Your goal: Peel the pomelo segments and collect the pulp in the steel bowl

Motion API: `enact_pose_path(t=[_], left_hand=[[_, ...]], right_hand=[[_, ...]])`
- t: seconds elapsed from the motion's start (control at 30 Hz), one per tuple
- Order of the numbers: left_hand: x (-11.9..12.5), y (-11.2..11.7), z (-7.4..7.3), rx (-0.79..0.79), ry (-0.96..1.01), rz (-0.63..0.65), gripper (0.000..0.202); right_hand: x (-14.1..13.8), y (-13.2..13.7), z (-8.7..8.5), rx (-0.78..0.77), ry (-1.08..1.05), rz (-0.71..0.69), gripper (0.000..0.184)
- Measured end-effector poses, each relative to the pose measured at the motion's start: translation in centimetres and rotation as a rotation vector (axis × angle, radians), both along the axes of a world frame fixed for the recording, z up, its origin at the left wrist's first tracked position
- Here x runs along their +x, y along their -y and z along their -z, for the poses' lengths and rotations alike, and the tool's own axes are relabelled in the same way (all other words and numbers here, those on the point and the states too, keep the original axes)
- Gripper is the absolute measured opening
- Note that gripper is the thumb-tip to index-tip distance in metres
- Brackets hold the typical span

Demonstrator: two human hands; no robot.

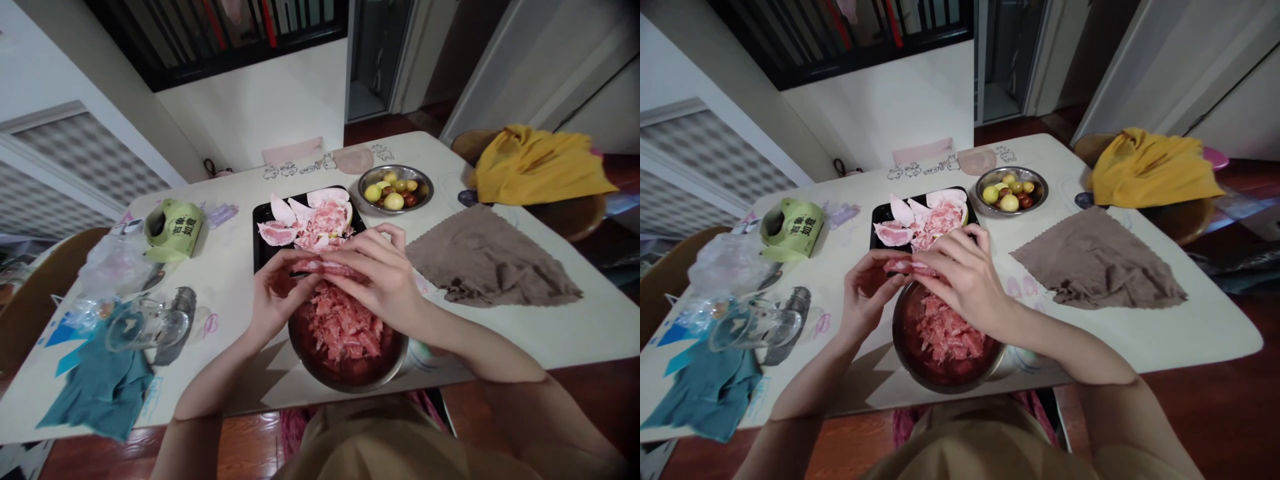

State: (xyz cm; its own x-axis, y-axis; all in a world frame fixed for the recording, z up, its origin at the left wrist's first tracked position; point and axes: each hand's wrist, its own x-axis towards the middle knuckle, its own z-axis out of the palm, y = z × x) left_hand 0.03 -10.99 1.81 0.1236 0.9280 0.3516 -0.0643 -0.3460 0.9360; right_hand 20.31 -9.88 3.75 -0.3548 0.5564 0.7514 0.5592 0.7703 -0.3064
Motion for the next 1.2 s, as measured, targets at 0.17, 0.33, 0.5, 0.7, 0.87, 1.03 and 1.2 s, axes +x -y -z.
enact_pose_path(t=[0.17, 0.33, 0.5, 0.7, 0.87, 1.03, 1.2], left_hand=[[0.2, 0.3, 0.1, 0.173, -0.161, -0.138, 0.023], [0.0, 0.6, 0.0, 0.302, -0.275, -0.204, 0.024], [-0.2, 1.3, -1.0, 0.519, -0.409, -0.274, 0.031], [-0.1, 1.6, -1.2, 0.408, -0.376, -0.207, 0.024], [-0.3, 1.5, -1.2, 0.275, -0.273, -0.191, 0.021], [-0.3, 1.1, -0.8, 0.259, -0.218, -0.228, 0.028], [-0.1, 0.7, -0.5, 0.238, -0.234, -0.222, 0.021]], right_hand=[[-0.3, 0.2, 0.2, 0.046, 0.010, -0.049, 0.016], [-0.6, 0.4, 0.5, 0.127, 0.073, 0.005, 0.017], [-0.5, -0.4, 0.7, 0.201, 0.127, 0.142, 0.018], [-0.3, -0.9, 0.6, 0.065, 0.065, 0.090, 0.017], [0.0, -1.0, 0.5, -0.029, -0.082, 0.065, 0.021], [0.1, -0.9, 0.2, -0.048, -0.100, 0.046, 0.027], [0.0, -0.5, 0.0, -0.066, -0.091, 0.048, 0.026]])
